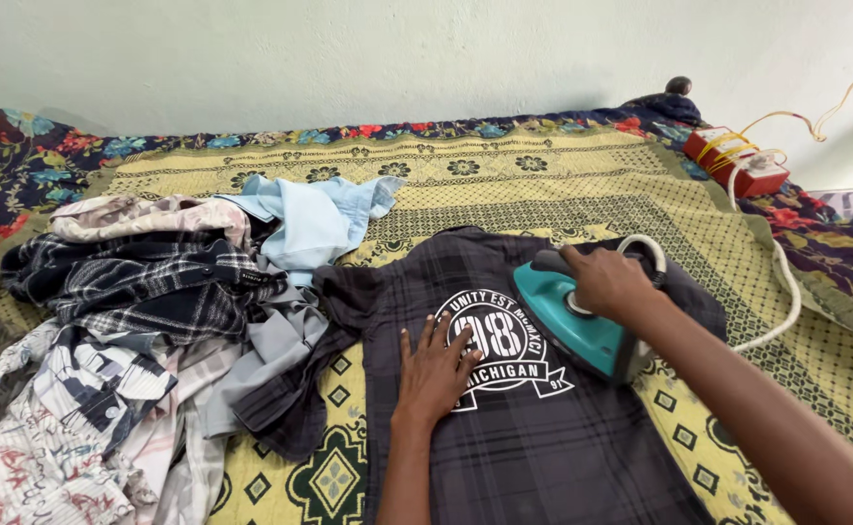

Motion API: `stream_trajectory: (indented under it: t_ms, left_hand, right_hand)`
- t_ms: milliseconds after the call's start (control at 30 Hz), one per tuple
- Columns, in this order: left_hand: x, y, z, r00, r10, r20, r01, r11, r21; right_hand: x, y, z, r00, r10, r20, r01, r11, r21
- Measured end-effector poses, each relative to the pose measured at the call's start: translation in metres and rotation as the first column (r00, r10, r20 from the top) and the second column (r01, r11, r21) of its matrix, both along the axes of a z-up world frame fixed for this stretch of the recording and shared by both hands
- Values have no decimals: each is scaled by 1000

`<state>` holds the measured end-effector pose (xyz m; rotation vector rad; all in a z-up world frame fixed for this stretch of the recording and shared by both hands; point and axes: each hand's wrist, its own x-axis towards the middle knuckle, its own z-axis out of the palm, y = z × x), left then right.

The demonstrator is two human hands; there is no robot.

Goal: The person irons a dark plaid shirt on a bed, smoothing the fabric and adjusting the garment before moving the iron across the surface. After finishing the first shirt, the person picks up a light-colored patterned shirt, lays it flat, and begins ironing it as well.

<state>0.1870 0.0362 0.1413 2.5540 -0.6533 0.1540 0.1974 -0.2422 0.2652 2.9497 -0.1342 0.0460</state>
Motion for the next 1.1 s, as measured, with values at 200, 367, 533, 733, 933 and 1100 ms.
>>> stream_trajectory:
  t_ms: [200,367,533,733,933,1100]
  left_hand:
    - [0,3,4,999,39,-29,-44,980,-195]
    - [10,8,5,985,164,-53,-171,882,-439]
    - [18,16,-1,980,192,-54,-183,759,-625]
    - [17,17,1,974,194,-114,-224,775,-592]
    - [19,16,-1,976,187,-113,-217,786,-579]
    - [17,15,-5,979,202,-6,-170,811,-560]
  right_hand:
    - [-28,-29,1,991,126,-32,-128,990,-64]
    - [2,-22,-16,941,278,193,-258,958,-122]
    - [23,-42,-37,930,280,239,-240,953,-184]
    - [6,-135,-35,979,120,163,-80,969,-234]
    - [-59,-221,-51,926,183,330,6,867,-498]
    - [-97,-236,-67,927,154,342,147,689,-709]
